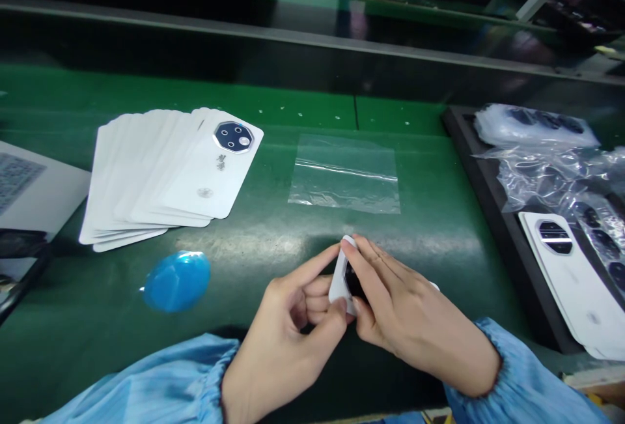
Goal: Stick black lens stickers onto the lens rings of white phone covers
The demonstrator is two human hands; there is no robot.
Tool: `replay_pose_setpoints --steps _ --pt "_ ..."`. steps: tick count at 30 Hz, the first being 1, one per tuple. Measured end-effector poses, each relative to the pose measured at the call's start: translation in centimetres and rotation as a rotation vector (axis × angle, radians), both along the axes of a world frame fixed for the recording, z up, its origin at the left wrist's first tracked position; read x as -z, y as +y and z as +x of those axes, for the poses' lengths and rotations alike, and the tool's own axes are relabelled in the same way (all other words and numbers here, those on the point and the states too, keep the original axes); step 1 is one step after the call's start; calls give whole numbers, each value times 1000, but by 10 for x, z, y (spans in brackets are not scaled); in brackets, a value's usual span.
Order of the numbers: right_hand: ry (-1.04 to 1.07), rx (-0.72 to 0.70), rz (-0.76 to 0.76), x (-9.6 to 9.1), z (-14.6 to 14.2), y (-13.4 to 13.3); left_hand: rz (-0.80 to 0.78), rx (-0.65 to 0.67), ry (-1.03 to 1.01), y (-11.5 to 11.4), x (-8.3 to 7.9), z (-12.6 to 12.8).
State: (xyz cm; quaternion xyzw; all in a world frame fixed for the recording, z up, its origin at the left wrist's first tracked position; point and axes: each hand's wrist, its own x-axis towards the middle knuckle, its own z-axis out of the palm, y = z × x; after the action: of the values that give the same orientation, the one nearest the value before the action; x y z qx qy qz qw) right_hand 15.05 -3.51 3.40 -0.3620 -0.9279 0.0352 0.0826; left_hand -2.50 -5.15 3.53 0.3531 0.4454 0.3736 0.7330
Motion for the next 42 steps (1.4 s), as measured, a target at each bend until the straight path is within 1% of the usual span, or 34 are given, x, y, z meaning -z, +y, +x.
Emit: replay_pose_setpoints --steps 5,7,10,16,22,25,30,36,38,42 --pt "32 8 -114 -7 7 4 6 46 22 0 1 0" --pt "57 28 -163 -10 7 5 31 40 34 1 1 -1" --pt "94 49 -204 -13 7 4 62 22 54 1 0 -2" --pt "126 71 -268 -15 6 5 37 32 63 2 -3 -1" --pt "207 190 -393 -11 7 2 72 47 43 -1 1 1" --pt "247 205 -369 -8 5 0 92 49 59 -4 4 1" --pt "242 155 -245 -3 -1 -2 96 44 92 -6 6 1" --pt "205 143 -138 0 0 -2 123 58 142 -5 -1 -1" --pt "222 157 -149 -2 2 -1 127 46 147 -4 -3 -2" --pt "271 169 -262 -7 2 0 82 11 79 0 -2 -3"
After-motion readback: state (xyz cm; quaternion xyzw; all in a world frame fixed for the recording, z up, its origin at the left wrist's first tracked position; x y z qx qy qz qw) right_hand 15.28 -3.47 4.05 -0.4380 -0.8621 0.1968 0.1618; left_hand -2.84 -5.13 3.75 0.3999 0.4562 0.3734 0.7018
